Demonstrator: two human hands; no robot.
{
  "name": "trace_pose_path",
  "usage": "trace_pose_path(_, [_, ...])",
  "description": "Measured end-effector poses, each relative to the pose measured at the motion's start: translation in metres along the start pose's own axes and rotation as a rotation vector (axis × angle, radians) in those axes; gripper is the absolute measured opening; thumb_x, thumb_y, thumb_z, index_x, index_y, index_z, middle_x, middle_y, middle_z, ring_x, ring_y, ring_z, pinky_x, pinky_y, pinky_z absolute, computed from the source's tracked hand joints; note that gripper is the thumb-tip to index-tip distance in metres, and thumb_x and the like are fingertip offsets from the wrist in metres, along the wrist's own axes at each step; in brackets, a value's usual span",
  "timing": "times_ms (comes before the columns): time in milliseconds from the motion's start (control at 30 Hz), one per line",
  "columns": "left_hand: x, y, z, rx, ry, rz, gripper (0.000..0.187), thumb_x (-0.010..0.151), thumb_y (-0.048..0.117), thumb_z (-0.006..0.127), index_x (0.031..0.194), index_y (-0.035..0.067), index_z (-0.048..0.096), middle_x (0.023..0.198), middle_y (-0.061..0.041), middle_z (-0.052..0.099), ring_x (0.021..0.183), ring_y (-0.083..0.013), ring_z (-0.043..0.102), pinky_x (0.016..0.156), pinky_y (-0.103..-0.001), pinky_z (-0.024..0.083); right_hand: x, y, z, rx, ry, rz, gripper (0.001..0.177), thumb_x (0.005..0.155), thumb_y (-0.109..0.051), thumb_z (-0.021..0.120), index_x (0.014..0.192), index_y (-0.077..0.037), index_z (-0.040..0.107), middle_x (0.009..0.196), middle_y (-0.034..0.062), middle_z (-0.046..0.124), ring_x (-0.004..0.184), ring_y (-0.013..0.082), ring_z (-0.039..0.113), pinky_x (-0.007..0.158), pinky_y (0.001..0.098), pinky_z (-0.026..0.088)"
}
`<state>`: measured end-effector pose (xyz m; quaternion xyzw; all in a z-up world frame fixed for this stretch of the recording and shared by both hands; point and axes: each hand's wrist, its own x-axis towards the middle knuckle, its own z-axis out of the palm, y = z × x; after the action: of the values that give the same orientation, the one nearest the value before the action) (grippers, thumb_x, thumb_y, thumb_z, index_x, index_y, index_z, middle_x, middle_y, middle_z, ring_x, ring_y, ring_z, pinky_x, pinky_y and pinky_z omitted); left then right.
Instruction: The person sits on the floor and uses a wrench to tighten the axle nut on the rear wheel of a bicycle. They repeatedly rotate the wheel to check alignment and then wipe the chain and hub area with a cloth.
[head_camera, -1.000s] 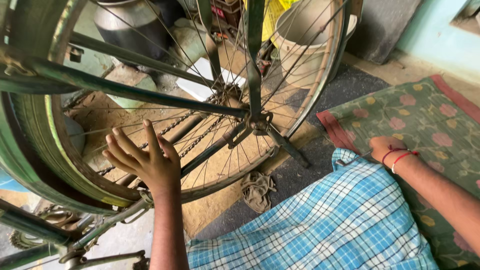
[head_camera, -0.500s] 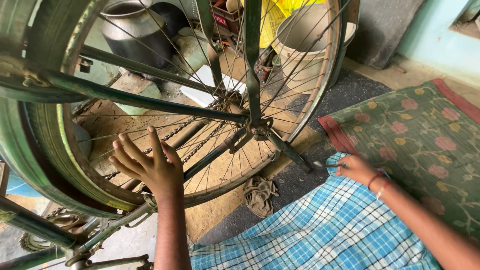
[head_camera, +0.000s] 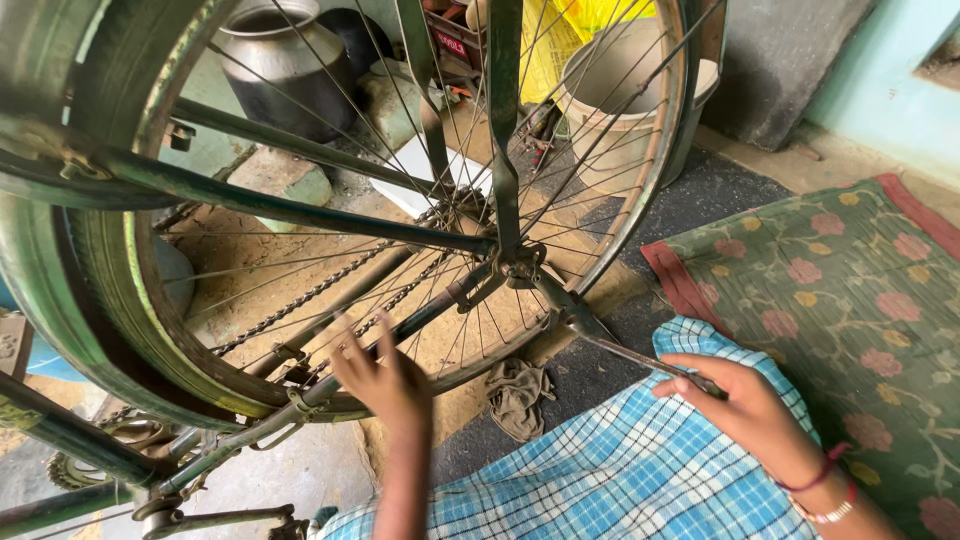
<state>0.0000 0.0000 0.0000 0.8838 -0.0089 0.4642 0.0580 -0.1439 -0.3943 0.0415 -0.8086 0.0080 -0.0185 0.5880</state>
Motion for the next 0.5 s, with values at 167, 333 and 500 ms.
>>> trace_pose_path(167, [-0.046,0.088,-0.049,-0.397,-0.212,-0.073,0.077,0.083,0.007,0.063,0.154,0.020,0.036,0.161,-0.030,0.024,0.149,-0.0476,0.025,0.120,-0.063,0.021,-0.005,-0.035,-0.002,0.186,-0.064,0.064,0.042,0.091,-0.015,0.065,0.129,0.003,0.068,0.100,0.0160,0.082,0.099,0.0211,0.078,0.090,0.0332,0.058])
trace_pose_path(333, [-0.031,0.136,-0.070,-0.616,-0.452,0.042,0.077,0.097,0.022,0.062,0.160,0.002,0.023,0.161,-0.035,0.024,0.151,-0.0516,0.020,0.120,-0.064,0.017,-0.002,-0.055,0.002,0.464,-0.125,0.133,0.043,0.094,-0.013,0.060,0.132,0.006,0.066,0.106,0.0225,0.081,0.103,0.0284,0.078,0.096,0.0413,0.060])
trace_pose_path(500, [-0.022,0.148,-0.064,-0.433,-0.341,0.198,0.066,0.101,0.024,0.059,0.159,0.008,0.032,0.161,-0.031,0.026,0.151,-0.0502,0.024,0.121,-0.067,0.016,-0.008,-0.070,0.005,0.595,-0.141,0.173,0.046,0.094,-0.013,0.057,0.135,0.007,0.063,0.109,0.0237,0.079,0.105,0.0299,0.077,0.099,0.0438,0.059])
